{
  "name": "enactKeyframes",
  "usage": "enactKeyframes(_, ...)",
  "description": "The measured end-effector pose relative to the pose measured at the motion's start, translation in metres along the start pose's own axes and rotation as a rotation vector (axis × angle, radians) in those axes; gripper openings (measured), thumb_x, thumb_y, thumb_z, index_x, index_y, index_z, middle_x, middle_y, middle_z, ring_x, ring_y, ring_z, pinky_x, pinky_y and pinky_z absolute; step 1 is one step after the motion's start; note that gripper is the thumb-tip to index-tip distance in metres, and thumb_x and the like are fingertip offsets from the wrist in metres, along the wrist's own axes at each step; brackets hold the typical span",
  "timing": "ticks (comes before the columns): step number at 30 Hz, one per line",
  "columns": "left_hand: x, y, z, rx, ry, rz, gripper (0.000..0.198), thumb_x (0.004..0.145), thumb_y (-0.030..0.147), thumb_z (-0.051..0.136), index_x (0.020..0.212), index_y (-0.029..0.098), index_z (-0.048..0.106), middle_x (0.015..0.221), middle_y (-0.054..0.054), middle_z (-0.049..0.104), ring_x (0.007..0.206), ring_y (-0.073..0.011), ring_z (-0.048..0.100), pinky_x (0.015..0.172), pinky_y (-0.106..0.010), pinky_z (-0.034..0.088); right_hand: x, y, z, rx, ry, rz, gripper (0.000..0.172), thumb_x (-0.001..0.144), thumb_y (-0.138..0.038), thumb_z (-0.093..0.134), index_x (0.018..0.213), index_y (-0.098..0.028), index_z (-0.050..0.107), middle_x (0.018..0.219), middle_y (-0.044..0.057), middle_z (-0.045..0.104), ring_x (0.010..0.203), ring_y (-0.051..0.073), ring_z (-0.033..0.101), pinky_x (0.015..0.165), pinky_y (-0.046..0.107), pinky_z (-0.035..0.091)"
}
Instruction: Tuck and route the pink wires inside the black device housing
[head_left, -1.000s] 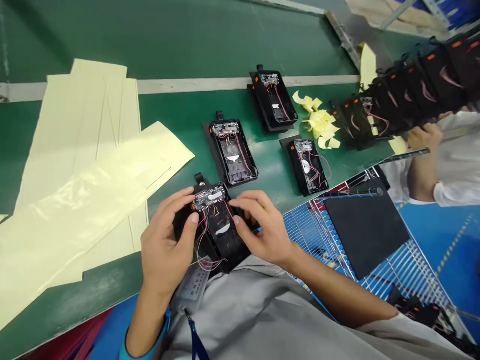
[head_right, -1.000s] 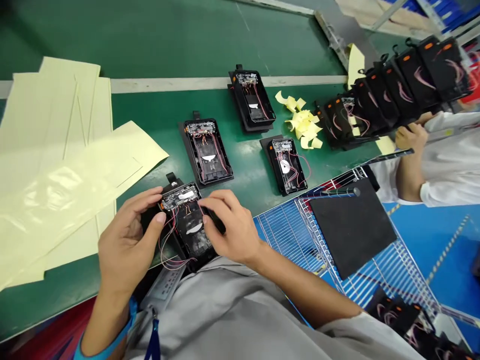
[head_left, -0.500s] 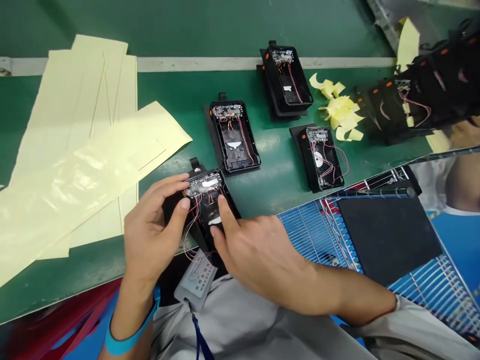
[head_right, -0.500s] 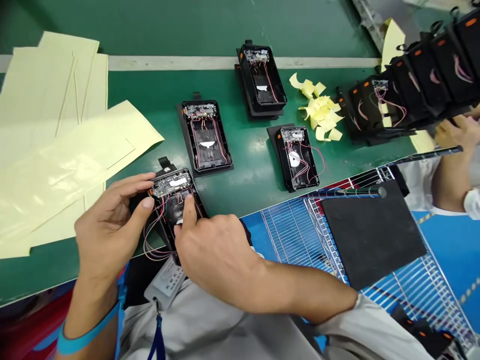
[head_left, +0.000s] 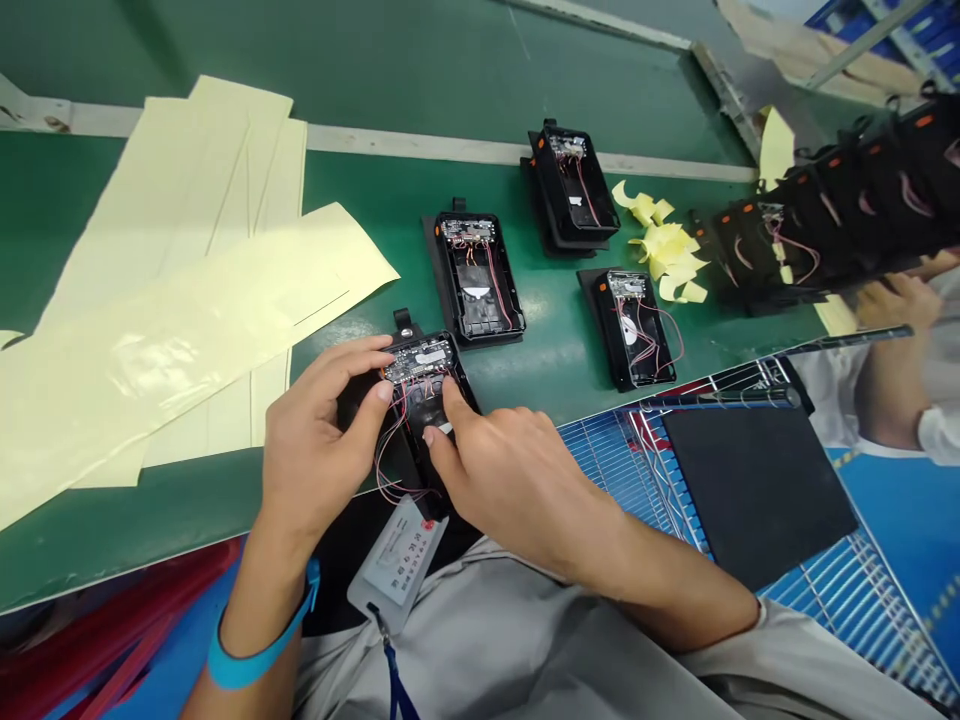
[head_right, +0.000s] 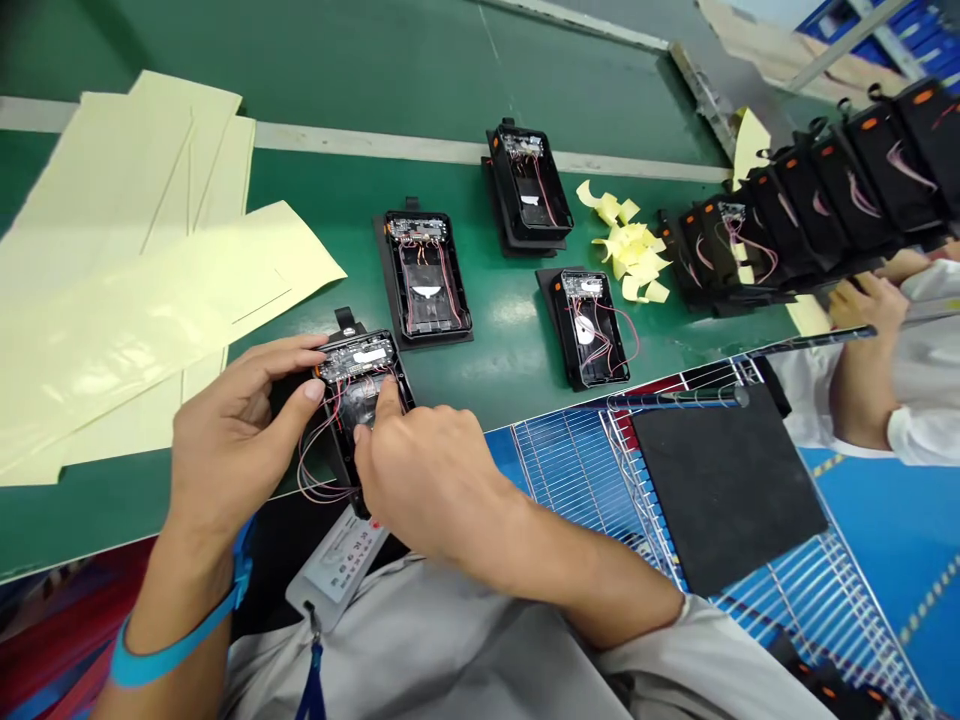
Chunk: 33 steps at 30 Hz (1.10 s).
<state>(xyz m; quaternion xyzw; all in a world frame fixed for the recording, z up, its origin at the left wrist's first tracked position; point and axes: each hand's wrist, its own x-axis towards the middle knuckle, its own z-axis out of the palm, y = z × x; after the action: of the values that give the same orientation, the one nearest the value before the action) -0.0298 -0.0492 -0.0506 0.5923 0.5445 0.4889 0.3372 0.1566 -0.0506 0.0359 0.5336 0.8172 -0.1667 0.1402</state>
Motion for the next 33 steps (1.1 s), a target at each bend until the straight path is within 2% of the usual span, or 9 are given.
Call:
enactKeyframes(4, -0.001, -0.001, 0.000, 0.015, 0.011, 0.000, 0.019, 0.102, 0.028, 0.070, 0.120, 0.028, 0.077, 0.141, 0.000, 0.071, 0.136, -0.0206, 0.068, 0.127, -0.048, 0.055, 0.002, 0.000, -0.003, 0.151, -0.060, 0.047, 0.068, 0.114, -0.039, 0.033, 0.170, -0.002, 0.038, 0.089, 0.016, 0.078, 0.079, 0.032, 0.075, 0.069, 0.040, 0.046)
enactKeyframes(9, 0.000, -0.001, 0.000, 0.015, 0.005, 0.010, 0.016, 0.101, 0.026, 0.071, 0.116, 0.028, 0.077, 0.139, 0.000, 0.071, 0.134, -0.0200, 0.068, 0.125, -0.047, 0.055, 0.000, 0.000, -0.005, 0.459, -0.138, 0.094, 0.073, 0.112, -0.037, 0.038, 0.176, -0.003, 0.024, 0.074, 0.005, 0.070, 0.065, 0.023, 0.061, 0.060, 0.033, 0.033)
enactKeyframes(14, 0.001, -0.002, -0.001, 0.024, 0.003, 0.029, 0.016, 0.101, 0.026, 0.071, 0.115, 0.028, 0.078, 0.140, 0.001, 0.071, 0.134, -0.0197, 0.069, 0.125, -0.047, 0.054, 0.000, 0.000, -0.010, 0.655, -0.146, 0.132, 0.067, 0.109, -0.033, 0.044, 0.172, -0.012, 0.034, 0.065, -0.002, 0.064, 0.052, 0.018, 0.052, 0.054, 0.030, 0.033)
enactKeyframes(19, 0.001, -0.002, -0.002, 0.032, 0.000, 0.031, 0.016, 0.101, 0.028, 0.071, 0.114, 0.028, 0.079, 0.140, 0.000, 0.071, 0.133, -0.0202, 0.069, 0.125, -0.048, 0.054, -0.002, 0.004, -0.013, 0.908, -0.212, 0.170, 0.067, 0.110, -0.039, 0.045, 0.173, -0.020, 0.032, 0.052, -0.009, 0.057, 0.039, 0.017, 0.054, 0.043, 0.027, 0.036)
enactKeyframes(22, 0.002, -0.003, -0.002, 0.039, -0.005, 0.025, 0.015, 0.101, 0.028, 0.071, 0.113, 0.028, 0.079, 0.139, 0.001, 0.072, 0.133, -0.0196, 0.069, 0.125, -0.048, 0.054, -0.009, 0.006, -0.010, 0.934, -0.160, 0.162, 0.064, 0.110, -0.038, 0.046, 0.172, -0.023, 0.037, 0.053, -0.010, 0.058, 0.039, 0.015, 0.052, 0.045, 0.025, 0.036)
enactKeyframes(24, 0.002, -0.003, -0.001, 0.045, -0.006, 0.029, 0.015, 0.101, 0.028, 0.071, 0.113, 0.028, 0.079, 0.139, 0.002, 0.072, 0.133, -0.0193, 0.069, 0.124, -0.048, 0.054, -0.014, 0.006, -0.009, 0.891, -0.104, 0.149, 0.061, 0.109, -0.035, 0.047, 0.169, -0.021, 0.044, 0.053, -0.009, 0.057, 0.044, 0.013, 0.050, 0.049, 0.025, 0.034)
enactKeyframes(26, 0.002, -0.003, 0.000, 0.054, -0.002, 0.034, 0.014, 0.101, 0.028, 0.071, 0.112, 0.028, 0.080, 0.138, 0.002, 0.072, 0.133, -0.0191, 0.069, 0.123, -0.047, 0.054, -0.019, 0.008, -0.008, 0.840, -0.102, 0.128, 0.061, 0.108, -0.032, 0.050, 0.167, -0.018, 0.048, 0.054, -0.008, 0.056, 0.049, 0.013, 0.046, 0.051, 0.026, 0.030)
enactKeyframes(30, 0.001, -0.002, 0.000, 0.062, 0.013, 0.025, 0.014, 0.101, 0.028, 0.071, 0.111, 0.029, 0.080, 0.138, 0.002, 0.072, 0.131, -0.0184, 0.070, 0.121, -0.045, 0.056, -0.018, 0.009, -0.009, 0.782, -0.148, 0.098, 0.071, 0.106, -0.033, 0.052, 0.173, -0.013, 0.038, 0.058, -0.008, 0.051, 0.054, 0.012, 0.037, 0.052, 0.026, 0.026)
enactKeyframes(33, 0.001, -0.003, -0.001, 0.054, 0.011, 0.029, 0.014, 0.101, 0.028, 0.071, 0.112, 0.029, 0.080, 0.138, 0.003, 0.072, 0.132, -0.0181, 0.070, 0.123, -0.045, 0.055, -0.010, 0.009, -0.010, 0.791, -0.143, 0.108, 0.076, 0.106, -0.033, 0.051, 0.176, -0.013, 0.031, 0.059, -0.007, 0.051, 0.052, 0.013, 0.040, 0.051, 0.027, 0.027)
